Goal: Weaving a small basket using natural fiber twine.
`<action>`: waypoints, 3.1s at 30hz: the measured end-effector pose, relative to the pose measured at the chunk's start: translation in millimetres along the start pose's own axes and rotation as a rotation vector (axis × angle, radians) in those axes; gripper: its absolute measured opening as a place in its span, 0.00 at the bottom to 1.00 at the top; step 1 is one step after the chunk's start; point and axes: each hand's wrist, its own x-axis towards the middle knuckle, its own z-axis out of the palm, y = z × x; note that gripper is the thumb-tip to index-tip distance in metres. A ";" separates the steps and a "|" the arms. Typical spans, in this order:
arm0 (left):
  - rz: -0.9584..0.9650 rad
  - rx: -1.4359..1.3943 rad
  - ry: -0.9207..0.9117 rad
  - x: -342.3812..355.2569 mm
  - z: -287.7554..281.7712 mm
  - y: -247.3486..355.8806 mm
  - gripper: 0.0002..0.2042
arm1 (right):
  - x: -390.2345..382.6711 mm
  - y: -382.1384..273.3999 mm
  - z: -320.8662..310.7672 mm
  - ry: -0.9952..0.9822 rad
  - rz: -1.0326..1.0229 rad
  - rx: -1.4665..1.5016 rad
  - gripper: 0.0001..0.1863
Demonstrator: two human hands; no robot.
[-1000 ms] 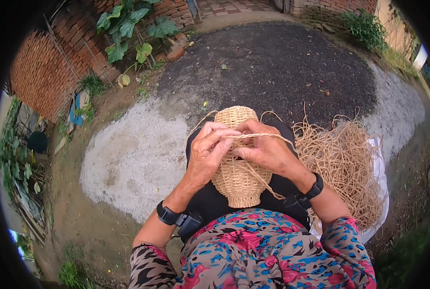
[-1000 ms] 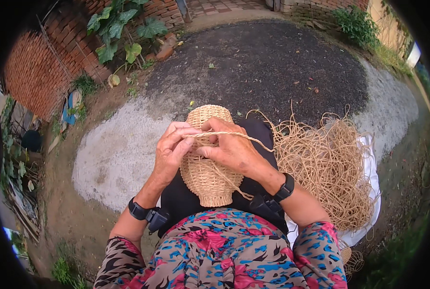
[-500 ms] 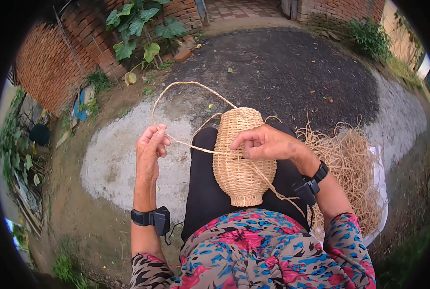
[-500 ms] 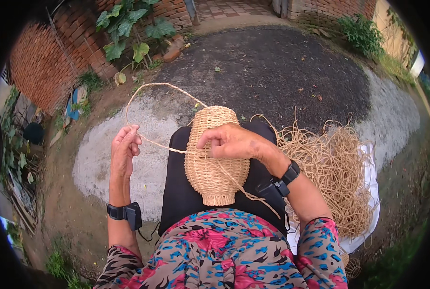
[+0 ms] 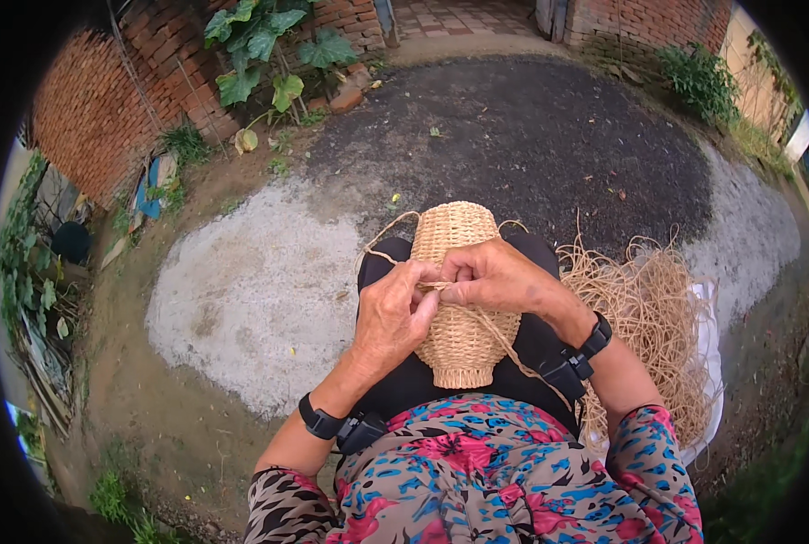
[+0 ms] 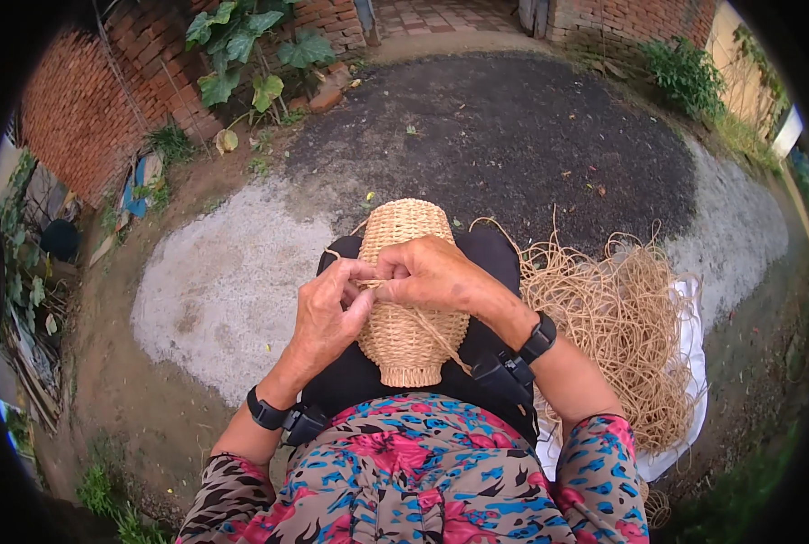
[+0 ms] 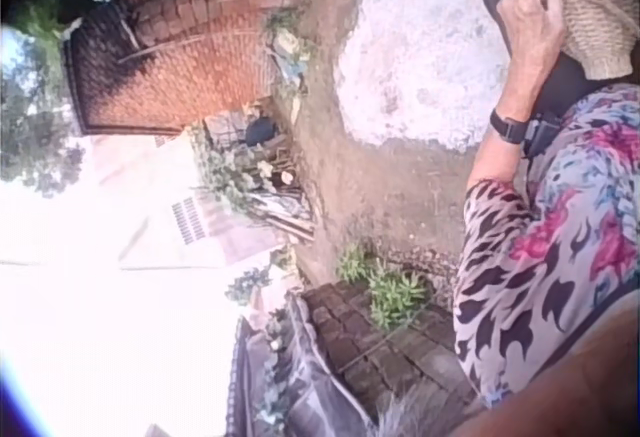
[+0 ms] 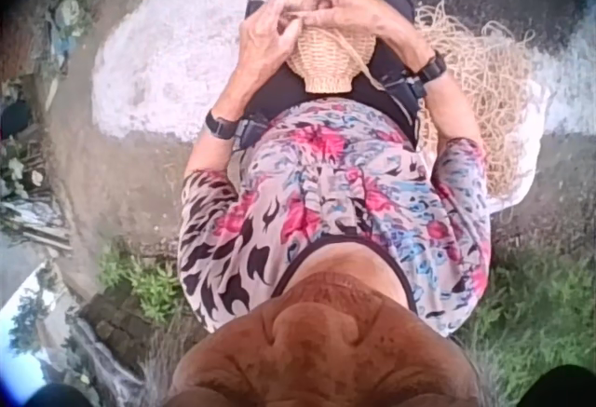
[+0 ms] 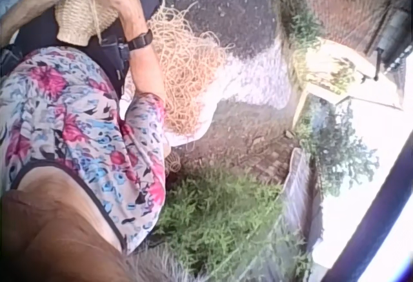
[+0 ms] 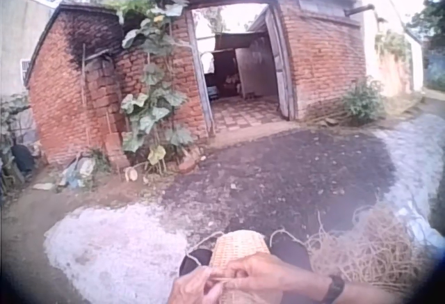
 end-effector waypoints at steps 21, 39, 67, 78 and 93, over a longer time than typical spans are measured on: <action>-0.071 -0.074 -0.416 35.8 -12.8 -3.7 0.10 | -15.0 12.4 -3.4 0.149 -0.201 0.441 0.08; -0.143 -0.158 -0.593 51.7 -21.9 -2.0 0.11 | -27.4 3.4 -8.4 0.257 -0.245 -0.255 0.12; 0.056 0.131 -0.592 60.9 -21.8 17.2 0.07 | -28.6 -10.4 9.0 0.415 -0.377 -0.117 0.08; -0.011 -0.122 -0.641 52.4 -5.6 -16.6 0.11 | -30.1 29.1 0.5 0.238 -0.093 0.191 0.15; -0.107 -0.172 -0.552 36.4 2.1 -32.1 0.11 | -24.0 24.4 10.0 0.376 -0.319 -0.167 0.08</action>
